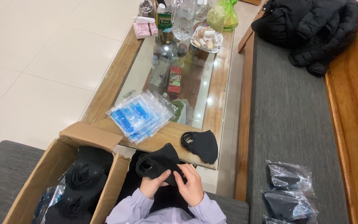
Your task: The person is sorting through a box of black fabric face masks, inspecting each one, and then placing them into individual clear plastic bags.
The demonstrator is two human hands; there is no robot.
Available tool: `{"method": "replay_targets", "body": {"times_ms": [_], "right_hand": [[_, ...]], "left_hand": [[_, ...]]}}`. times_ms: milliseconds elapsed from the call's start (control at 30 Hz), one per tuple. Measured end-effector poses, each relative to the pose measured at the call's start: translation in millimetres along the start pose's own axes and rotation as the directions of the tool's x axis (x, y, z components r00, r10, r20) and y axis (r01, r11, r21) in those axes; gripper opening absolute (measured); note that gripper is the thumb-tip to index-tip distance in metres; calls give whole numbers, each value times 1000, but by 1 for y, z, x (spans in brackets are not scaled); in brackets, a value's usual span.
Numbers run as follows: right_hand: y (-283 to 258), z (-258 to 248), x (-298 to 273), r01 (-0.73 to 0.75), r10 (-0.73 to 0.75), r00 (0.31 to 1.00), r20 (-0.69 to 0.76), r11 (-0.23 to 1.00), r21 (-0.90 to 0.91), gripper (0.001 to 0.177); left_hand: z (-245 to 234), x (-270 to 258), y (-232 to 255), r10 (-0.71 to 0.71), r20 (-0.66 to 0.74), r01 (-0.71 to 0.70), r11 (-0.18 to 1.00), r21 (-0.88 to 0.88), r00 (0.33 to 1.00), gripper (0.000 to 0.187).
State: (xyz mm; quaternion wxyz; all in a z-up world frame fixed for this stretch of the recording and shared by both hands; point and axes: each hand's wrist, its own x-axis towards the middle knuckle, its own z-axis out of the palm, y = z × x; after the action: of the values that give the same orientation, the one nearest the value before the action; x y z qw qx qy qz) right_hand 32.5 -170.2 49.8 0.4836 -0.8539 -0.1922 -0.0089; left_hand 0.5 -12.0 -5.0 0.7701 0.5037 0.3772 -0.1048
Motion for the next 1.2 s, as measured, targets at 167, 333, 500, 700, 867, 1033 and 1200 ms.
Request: {"method": "replay_targets", "body": {"times_ms": [167, 333, 500, 700, 867, 1033, 1200], "right_hand": [[3, -2, 0, 119, -122, 992, -44, 990, -78, 15], [20, 0, 2, -49, 50, 999, -14, 996, 81, 11], [44, 4, 2, -141, 130, 990, 60, 955, 260, 9], [63, -7, 18, -346, 319, 936, 146, 771, 534, 12], [158, -10, 35, -469, 614, 776, -143, 714, 520, 23], [221, -20, 48, -581, 656, 723, -215, 747, 323, 29], [200, -33, 51, -669, 662, 710, -242, 740, 61, 42]], "left_hand": [[3, -7, 1, -113, 17, 115, 984, -137, 993, 49], [2, -11, 11, -94, 52, 99, 991, -93, 994, 57], [-2, -4, 5, -81, 72, 88, 992, -94, 994, 56], [4, -18, 28, -113, -83, 104, 989, -108, 990, 77], [1, -21, 47, -146, -181, 108, 973, -205, 973, 87], [0, -28, 61, -144, -218, 87, 964, -251, 965, 91], [-4, -22, 44, -158, -235, 96, 963, -253, 959, 88]]}}
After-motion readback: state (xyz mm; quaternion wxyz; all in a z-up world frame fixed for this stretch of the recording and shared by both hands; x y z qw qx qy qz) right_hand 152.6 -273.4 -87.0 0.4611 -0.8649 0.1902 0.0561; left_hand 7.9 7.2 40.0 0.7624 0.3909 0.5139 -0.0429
